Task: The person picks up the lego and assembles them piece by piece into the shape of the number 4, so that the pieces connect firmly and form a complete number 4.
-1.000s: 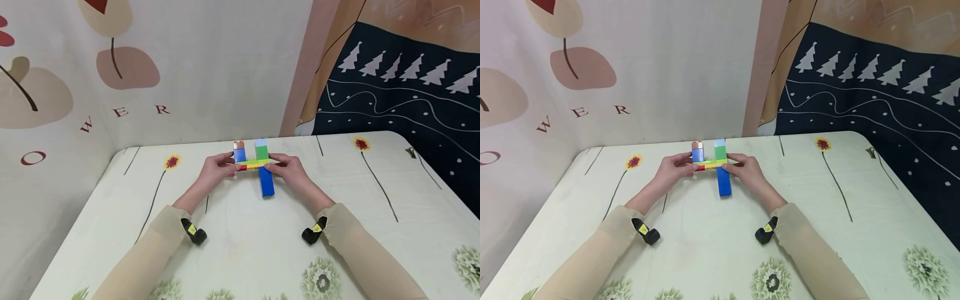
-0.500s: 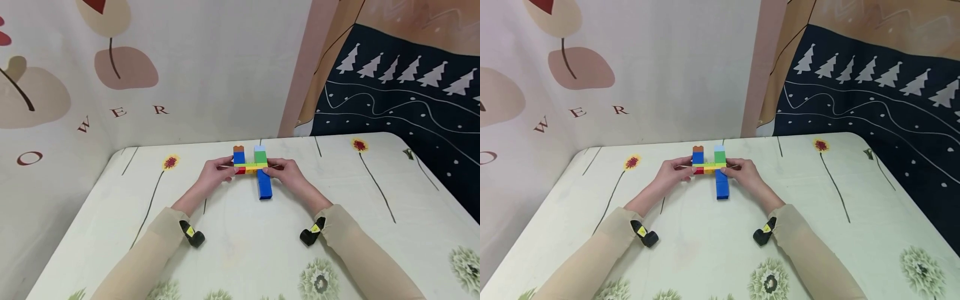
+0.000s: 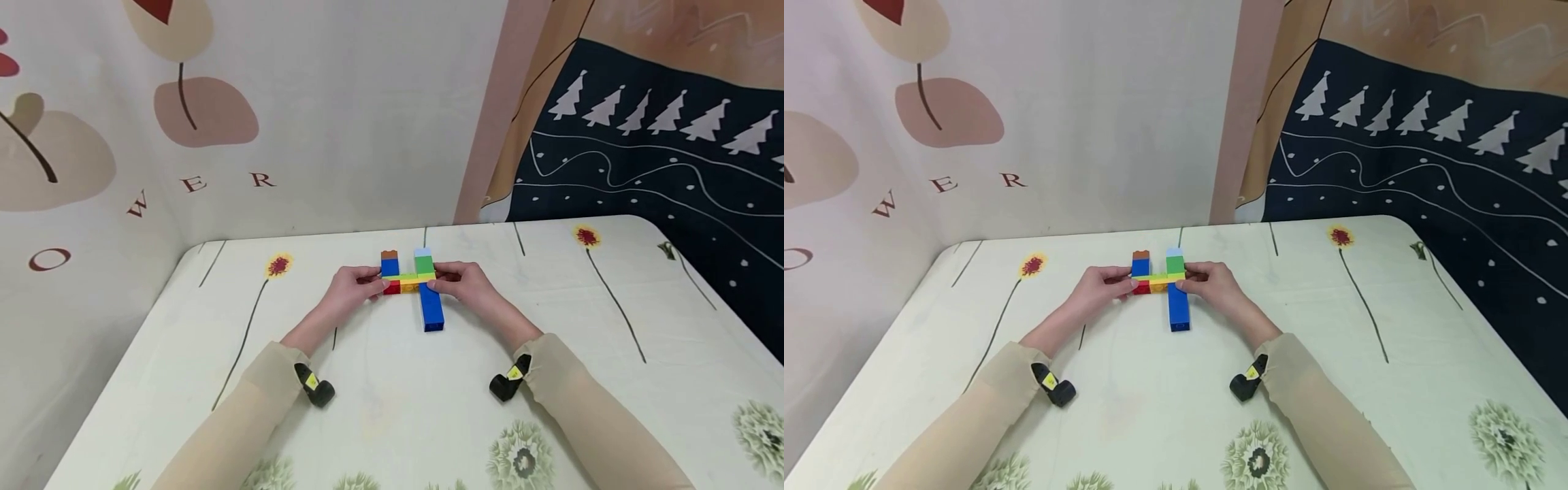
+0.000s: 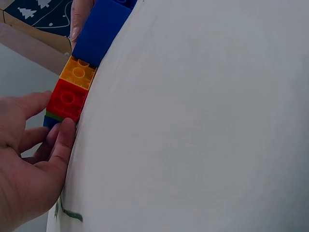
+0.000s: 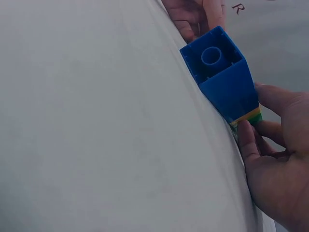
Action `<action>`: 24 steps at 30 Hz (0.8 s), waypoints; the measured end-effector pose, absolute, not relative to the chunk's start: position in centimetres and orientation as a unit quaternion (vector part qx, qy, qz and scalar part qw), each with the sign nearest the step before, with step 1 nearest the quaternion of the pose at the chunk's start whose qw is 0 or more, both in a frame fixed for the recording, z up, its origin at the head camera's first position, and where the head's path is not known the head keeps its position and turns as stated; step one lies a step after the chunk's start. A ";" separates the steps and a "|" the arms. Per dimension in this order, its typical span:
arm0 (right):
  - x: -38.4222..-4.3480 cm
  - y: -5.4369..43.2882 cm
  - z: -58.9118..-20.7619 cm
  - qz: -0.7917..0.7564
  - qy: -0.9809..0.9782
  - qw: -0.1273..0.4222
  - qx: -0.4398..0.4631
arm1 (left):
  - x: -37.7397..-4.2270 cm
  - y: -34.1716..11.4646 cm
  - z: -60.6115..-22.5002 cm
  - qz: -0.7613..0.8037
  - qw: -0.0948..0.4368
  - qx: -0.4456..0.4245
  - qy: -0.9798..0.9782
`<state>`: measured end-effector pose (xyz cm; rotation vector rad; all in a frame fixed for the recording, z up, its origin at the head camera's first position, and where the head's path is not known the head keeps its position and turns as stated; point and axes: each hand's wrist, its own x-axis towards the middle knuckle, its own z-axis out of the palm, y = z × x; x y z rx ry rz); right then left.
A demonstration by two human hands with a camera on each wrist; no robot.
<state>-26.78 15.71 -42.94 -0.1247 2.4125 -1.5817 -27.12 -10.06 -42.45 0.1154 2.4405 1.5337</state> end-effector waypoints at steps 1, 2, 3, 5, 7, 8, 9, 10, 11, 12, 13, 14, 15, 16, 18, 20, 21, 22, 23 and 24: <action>-26.8 15.7 -43.0 -0.537 0.832 0.129 -0.043 | -27.1 -10.0 -42.5 0.523 0.127 0.040 0.842; -26.8 15.7 -43.0 -0.533 0.834 0.132 -0.042 | -27.2 -10.0 -42.5 0.519 0.127 0.041 0.844; -26.8 15.7 -42.9 -0.531 0.836 0.134 -0.041 | -27.2 -9.9 -42.6 0.518 0.126 0.043 0.845; -26.7 15.7 -42.9 -0.526 0.839 0.136 -0.040 | -27.2 -9.9 -42.6 0.516 0.126 0.042 0.846; -26.7 15.6 -42.8 -0.522 0.841 0.136 -0.041 | -27.3 -9.9 -42.7 0.513 0.127 0.038 0.848; -26.8 15.6 -42.8 -0.521 0.842 0.136 -0.041 | -27.3 -9.9 -42.6 0.512 0.128 0.037 0.849; -26.8 15.6 -42.7 -0.520 0.842 0.136 -0.041 | -27.3 -9.8 -42.6 0.511 0.129 0.036 0.849; -26.8 15.7 -42.7 -0.519 0.843 0.135 -0.042 | -27.3 -9.8 -42.6 0.511 0.129 0.036 0.849; -26.7 15.7 -42.7 -0.519 0.843 0.135 -0.043 | -27.3 -9.8 -42.6 0.512 0.130 0.035 0.848; -26.7 15.7 -42.7 -0.519 0.843 0.136 -0.043 | -27.2 -9.8 -42.6 0.512 0.130 0.036 0.848; -26.7 15.8 -42.7 -0.518 0.843 0.137 -0.044 | -27.2 -9.7 -42.6 0.513 0.130 0.036 0.848; -26.7 15.8 -42.8 -0.516 0.844 0.137 -0.044 | -27.2 -9.7 -42.6 0.512 0.130 0.038 0.848; -26.7 15.9 -42.8 -0.516 0.844 0.138 -0.044 | -27.2 -9.7 -42.6 0.512 0.130 0.038 0.849; -26.6 15.9 -42.8 -0.515 0.845 0.138 -0.044 | -27.3 -9.7 -42.6 0.510 0.131 0.041 0.849; -26.6 15.9 -42.8 -0.512 0.847 0.138 -0.045 | -27.3 -9.7 -42.5 0.506 0.136 0.041 0.851; -26.6 16.0 -42.8 -0.510 0.848 0.137 -0.048 | -27.3 -9.8 -42.3 0.501 0.142 0.039 0.853; -26.6 16.0 -42.8 -0.509 0.849 0.137 -0.050 | -27.3 -9.8 -42.1 0.498 0.146 0.037 0.854; -26.6 16.0 -42.7 -0.508 0.849 0.137 -0.053 | -27.3 -9.9 -42.0 0.495 0.149 0.033 0.856; -26.6 16.0 -42.6 -0.507 0.849 0.139 -0.056 | -27.3 -10.0 -41.8 0.494 0.154 0.028 0.855; -26.5 16.0 -42.5 -0.508 0.847 0.143 -0.059 | -27.3 -10.1 -41.7 0.492 0.158 0.024 0.856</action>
